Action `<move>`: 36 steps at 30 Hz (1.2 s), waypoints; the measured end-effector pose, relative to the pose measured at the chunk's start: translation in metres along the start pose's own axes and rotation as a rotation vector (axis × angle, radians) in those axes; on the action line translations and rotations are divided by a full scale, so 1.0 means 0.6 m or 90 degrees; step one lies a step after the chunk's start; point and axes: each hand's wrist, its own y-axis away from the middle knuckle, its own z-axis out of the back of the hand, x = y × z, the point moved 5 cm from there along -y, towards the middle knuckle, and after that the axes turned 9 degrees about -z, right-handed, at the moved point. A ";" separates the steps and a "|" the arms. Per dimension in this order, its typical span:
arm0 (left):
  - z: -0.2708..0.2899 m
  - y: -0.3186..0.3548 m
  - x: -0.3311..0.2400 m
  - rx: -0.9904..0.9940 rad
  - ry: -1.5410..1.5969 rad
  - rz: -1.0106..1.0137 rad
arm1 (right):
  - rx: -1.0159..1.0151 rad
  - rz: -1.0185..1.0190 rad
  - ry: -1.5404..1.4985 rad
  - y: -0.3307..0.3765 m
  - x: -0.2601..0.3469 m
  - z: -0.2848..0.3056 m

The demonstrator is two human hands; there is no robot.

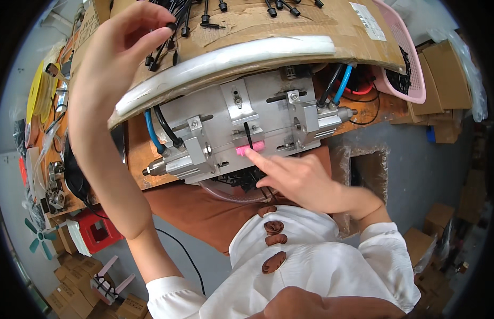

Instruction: The person picks up a cable tie from a cardboard box, places it into a pneumatic machine to be processed, and then drops it into a bowl. This process is repeated for several cable ties throughout the video.

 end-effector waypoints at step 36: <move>-0.072 0.034 -0.025 -0.175 -0.426 -0.127 | -0.138 -0.007 -0.005 0.057 -0.012 -0.040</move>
